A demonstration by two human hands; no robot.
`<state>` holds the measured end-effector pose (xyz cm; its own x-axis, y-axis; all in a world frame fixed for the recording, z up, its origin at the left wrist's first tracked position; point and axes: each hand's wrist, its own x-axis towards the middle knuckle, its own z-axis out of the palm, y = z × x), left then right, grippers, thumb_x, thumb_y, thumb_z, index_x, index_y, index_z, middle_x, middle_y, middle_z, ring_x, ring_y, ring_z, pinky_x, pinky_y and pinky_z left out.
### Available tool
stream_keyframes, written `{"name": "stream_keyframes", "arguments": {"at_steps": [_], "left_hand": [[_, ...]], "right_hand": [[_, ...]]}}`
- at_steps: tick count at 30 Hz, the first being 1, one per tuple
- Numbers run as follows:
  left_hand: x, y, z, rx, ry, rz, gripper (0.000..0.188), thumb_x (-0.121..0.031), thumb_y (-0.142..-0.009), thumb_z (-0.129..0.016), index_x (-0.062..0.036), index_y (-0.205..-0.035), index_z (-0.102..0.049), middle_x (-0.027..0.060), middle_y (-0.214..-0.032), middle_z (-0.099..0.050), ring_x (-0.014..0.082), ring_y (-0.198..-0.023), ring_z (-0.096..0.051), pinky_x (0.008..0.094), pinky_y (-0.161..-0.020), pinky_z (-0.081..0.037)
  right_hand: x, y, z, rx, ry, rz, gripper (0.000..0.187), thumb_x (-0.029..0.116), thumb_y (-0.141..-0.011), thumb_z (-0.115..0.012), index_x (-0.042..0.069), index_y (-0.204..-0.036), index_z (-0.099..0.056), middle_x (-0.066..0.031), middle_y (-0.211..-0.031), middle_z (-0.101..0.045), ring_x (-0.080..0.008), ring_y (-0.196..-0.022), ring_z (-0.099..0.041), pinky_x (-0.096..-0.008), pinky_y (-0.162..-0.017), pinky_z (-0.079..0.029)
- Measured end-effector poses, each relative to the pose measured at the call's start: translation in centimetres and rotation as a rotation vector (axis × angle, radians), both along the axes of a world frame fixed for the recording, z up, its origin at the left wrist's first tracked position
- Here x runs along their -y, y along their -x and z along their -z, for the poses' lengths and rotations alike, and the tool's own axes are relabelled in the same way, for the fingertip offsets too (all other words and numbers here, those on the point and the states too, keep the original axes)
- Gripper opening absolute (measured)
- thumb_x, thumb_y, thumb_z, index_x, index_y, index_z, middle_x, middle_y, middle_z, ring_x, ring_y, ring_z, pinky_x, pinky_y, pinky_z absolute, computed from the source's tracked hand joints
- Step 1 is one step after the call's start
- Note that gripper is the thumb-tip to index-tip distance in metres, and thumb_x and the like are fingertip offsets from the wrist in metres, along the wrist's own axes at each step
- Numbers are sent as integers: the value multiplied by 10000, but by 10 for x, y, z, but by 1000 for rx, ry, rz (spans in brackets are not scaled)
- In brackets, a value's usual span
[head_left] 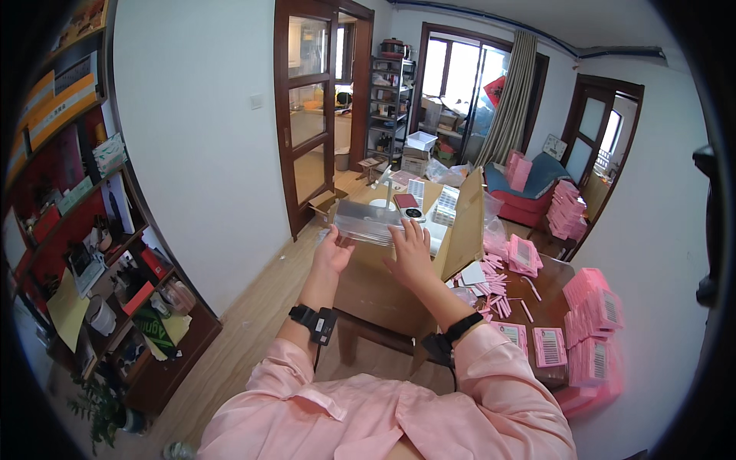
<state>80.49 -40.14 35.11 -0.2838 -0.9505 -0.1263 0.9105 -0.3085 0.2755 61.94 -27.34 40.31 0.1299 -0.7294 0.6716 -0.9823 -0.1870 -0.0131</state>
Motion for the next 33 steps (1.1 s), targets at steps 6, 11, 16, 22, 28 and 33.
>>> {"name": "stream_keyframes", "arguments": {"at_steps": [6,11,16,22,28,33], "left_hand": [[-25,-2,-18,125,324,-11,38,-217,-1042,-506,-183,-1053,-519,34,-1098,-617,219,-985,-603,410,-835,-515],[-42,-21,-18,145,501,58,81,-180,-1038,-500,-192,-960,-484,10,-988,-638,188,-879,-618,349,-741,-512],[-58,-55,-22,-78,562,58,84,-193,-1053,-457,-156,-991,-501,98,-1194,-620,269,-1055,-613,464,-872,-531],[-69,-95,-18,-12,446,-36,211,-296,-1068,-389,-171,-1057,-558,76,-1412,-545,309,-1313,-497,620,-1014,-429],[-73,-190,28,-101,334,-284,312,-357,-1077,-334,-160,-1090,-577,42,-1442,-537,287,-1368,-452,656,-1046,-386],[-97,-254,55,-24,144,-531,379,-369,-1083,-323,-105,-1206,-565,53,-1438,-536,250,-1328,-496,584,-1052,-407]], "right_hand": [[34,-40,-30,127,36,-160,905,392,-676,-854,96,-1426,-441,-206,-1470,-421,-399,-1408,-338,-514,-1155,-254],[28,-70,-49,369,-204,-255,1050,392,-646,-873,135,-1511,-336,-224,-1515,-386,-413,-1366,-426,-475,-1088,-396],[11,-95,-58,228,-116,-309,926,319,-756,-798,162,-1528,-310,-231,-1466,-445,-413,-1291,-500,-444,-1027,-457],[25,-96,-69,236,-101,-263,595,190,-848,-679,114,-1394,-455,-163,-1233,-633,-347,-1115,-623,-440,-926,-516],[57,-81,-46,-70,269,-382,451,86,-857,-609,46,-1300,-533,-183,-1278,-619,-327,-1130,-633,-414,-926,-530],[79,-67,3,-318,142,-339,503,115,-877,-559,44,-1370,-492,-205,-1400,-540,-362,-1255,-565,-450,-1019,-479]]}}
